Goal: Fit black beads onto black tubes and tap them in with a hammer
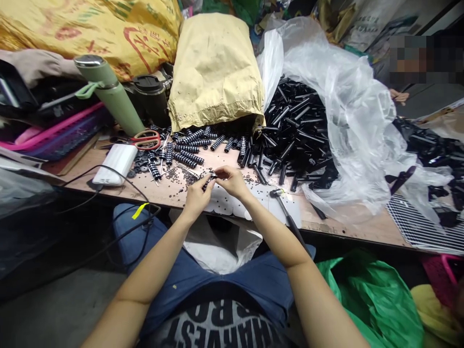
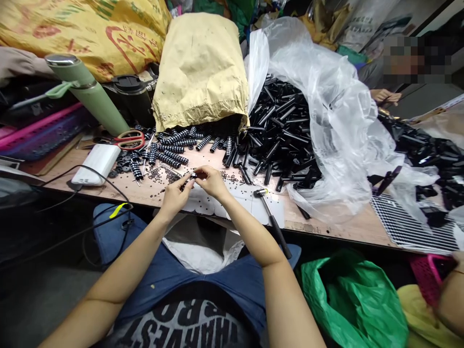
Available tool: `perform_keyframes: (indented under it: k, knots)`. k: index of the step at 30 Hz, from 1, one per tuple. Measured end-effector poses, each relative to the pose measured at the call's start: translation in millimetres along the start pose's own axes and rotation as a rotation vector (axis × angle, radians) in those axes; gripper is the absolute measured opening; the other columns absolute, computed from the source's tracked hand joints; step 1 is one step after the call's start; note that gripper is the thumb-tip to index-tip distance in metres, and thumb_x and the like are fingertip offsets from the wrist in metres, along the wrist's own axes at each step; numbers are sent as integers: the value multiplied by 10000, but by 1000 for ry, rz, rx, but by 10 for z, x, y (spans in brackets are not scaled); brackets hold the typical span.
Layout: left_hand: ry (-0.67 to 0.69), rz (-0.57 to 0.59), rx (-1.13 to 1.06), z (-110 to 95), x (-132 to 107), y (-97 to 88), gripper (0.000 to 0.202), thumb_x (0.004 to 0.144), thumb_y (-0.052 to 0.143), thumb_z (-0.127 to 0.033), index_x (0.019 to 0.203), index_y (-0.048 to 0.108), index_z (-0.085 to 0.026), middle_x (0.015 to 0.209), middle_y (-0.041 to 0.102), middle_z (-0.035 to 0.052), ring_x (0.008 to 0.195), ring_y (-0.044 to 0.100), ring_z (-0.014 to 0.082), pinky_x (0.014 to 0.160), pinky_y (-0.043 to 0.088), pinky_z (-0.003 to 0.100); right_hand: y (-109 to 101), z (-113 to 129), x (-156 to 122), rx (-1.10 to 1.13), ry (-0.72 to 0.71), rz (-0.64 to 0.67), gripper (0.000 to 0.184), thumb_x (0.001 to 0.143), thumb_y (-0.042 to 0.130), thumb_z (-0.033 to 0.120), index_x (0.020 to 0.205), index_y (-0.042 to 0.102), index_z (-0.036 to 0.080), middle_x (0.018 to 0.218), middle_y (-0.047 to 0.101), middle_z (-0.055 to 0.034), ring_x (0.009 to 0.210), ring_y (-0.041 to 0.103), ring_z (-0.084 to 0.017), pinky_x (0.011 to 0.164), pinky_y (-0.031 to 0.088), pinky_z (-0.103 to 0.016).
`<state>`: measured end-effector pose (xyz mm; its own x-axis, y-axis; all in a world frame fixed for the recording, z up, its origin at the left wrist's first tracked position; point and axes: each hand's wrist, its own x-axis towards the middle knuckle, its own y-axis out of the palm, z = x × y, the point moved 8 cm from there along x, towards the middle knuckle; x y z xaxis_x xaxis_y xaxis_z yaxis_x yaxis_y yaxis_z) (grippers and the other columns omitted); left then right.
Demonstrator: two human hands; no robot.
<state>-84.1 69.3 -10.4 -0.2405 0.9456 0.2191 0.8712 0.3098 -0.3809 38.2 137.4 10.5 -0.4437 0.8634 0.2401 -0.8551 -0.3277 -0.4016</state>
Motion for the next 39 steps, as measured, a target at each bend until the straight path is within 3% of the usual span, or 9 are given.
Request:
perform_keyframes:
  k: [6,11,15,21,25,28,32,36,39]
  knots:
    - [44,34,8,-87,-58,95,364,892,549,-398,1145,680,-172,1167,683,105,1086,642,244,963,491,344,-75,-57,-88,70,107,-39,142,705,676,196,846,678,177,781,707,-10,708,667,-147,692,559,-273]
    - [56,51,20,-67,-61,118,360,898,540,-384,1161,667,-174,1154,687,109,1054,653,244,958,488,347,-99,150,-185,-125,-62,-47,179,759,596,131,897,696,185,879,710,-42,798,672,-165,776,556,-299]
    - [10,-4,-12,-16,-33,59,444,896,538,-384,1276,578,-158,1163,674,117,1021,652,228,907,508,339,-51,279,-231,-201,-186,98,218,814,572,159,980,697,223,1051,703,-48,993,653,-184,910,525,-331]
    - [-200,-67,-401,156,-8,-41,432,888,503,-532,1063,611,-152,769,667,38,501,543,84,465,428,190,24,65,556,-463,-117,-21,269,951,424,210,1103,640,161,1105,679,-84,1017,603,-190,909,474,-330]
    - [-359,-57,-682,236,23,-60,445,867,491,-580,981,571,-157,667,622,1,415,479,66,391,368,175,460,-198,1179,-893,-43,81,236,939,429,172,944,656,106,983,677,-168,1035,521,-284,891,392,-416]
    - [-409,-28,-752,260,58,-94,426,829,566,-551,978,573,-152,644,608,-11,397,460,58,363,340,163,651,-315,1346,-965,-26,142,229,902,417,85,933,644,99,973,673,-184,1012,515,-282,878,378,-414]
    - [-366,-75,-685,333,95,-190,413,813,611,-512,980,625,-135,648,605,-8,402,458,55,351,331,160,540,-339,1193,-860,-6,84,185,875,487,119,998,626,113,1026,651,-154,981,552,-252,871,433,-390]
    - [-282,-72,-454,353,99,-167,444,857,568,-480,1127,652,-138,660,618,-2,427,484,70,399,391,183,249,-290,730,-396,60,17,192,769,621,124,959,649,138,1034,626,-87,859,632,-166,780,520,-292]
    - [-176,-3,-212,216,77,-35,441,879,553,-433,1198,644,-143,762,690,43,576,614,129,579,517,238,54,-238,306,-69,126,-4,193,726,690,182,915,669,149,911,670,-52,776,668,-157,729,550,-282]
